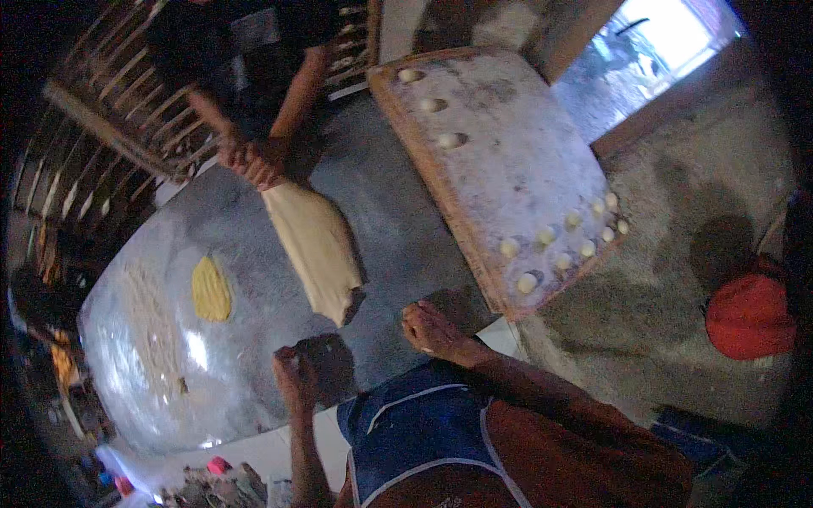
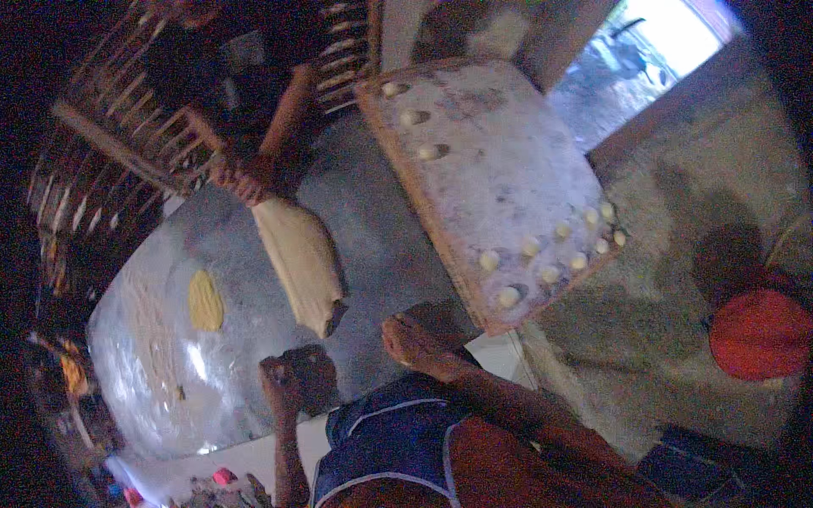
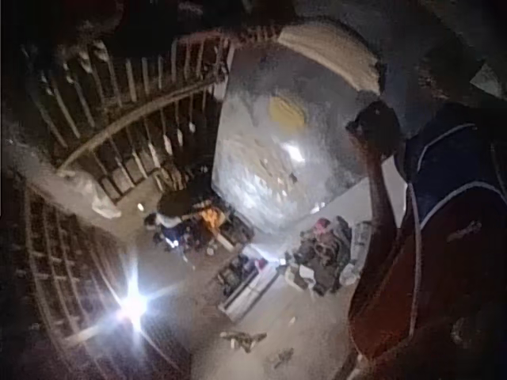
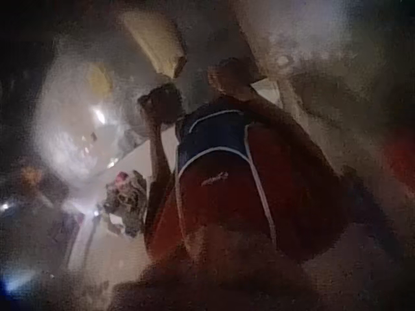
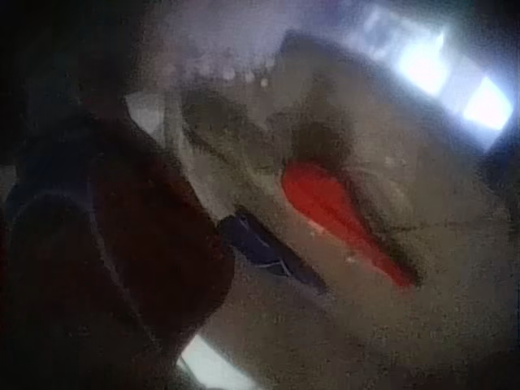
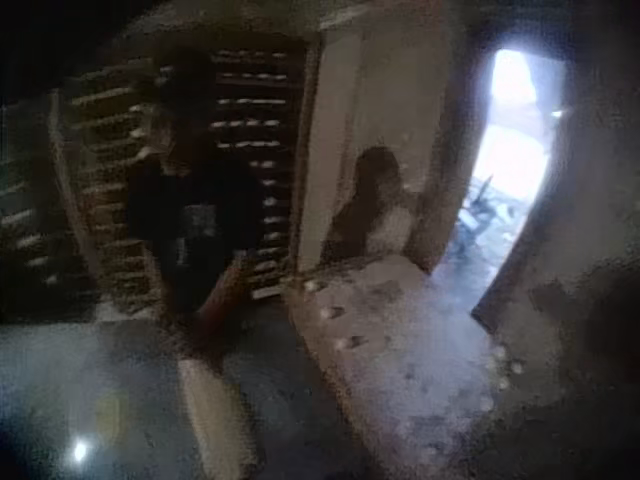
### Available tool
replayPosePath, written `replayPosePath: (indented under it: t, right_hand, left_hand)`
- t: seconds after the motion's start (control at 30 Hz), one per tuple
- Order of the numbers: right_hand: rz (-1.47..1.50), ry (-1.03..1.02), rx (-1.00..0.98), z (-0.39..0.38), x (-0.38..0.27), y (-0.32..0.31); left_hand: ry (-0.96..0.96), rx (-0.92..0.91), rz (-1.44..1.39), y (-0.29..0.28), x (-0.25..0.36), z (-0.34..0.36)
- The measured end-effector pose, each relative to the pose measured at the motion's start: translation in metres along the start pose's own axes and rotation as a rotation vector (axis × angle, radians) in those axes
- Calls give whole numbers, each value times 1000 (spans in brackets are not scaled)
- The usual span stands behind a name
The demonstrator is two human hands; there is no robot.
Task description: The person shapes dough into small balls by hand and places them on a wooden board. The person works alongside another individual who performs similar actions.
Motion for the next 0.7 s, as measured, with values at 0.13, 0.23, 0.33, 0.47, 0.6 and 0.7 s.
replayPosePath:
  t: [0.13,0.23,0.33,0.47,0.6,0.7]
  right_hand:
    - [-21,118,-50,-16,21,-21]
    - [-100,8,-38,-22,-1,-29]
    - [0,26,-124,-35,9,-44]
    - [73,139,300,23,0,-189]
    - [156,95,797,21,40,-257]
    - [-4,254,542,27,86,-242]
  left_hand:
    - [317,-380,286,-30,61,15]
    - [492,-457,179,-26,145,23]
    - [617,-340,-32,-1,278,34]
    - [713,-285,-357,68,410,65]
    - [644,-527,-386,175,470,94]
    - [452,-776,-571,220,452,98]
Point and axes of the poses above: each hand's wrist, its own z-axis towards the middle knuckle, its own y-axis out of the palm, x = y × z, the point moved 7 cm from there along z, towards the middle knuckle, and after that the axes turned 13 degrees about -y, right-handed, at the moved point
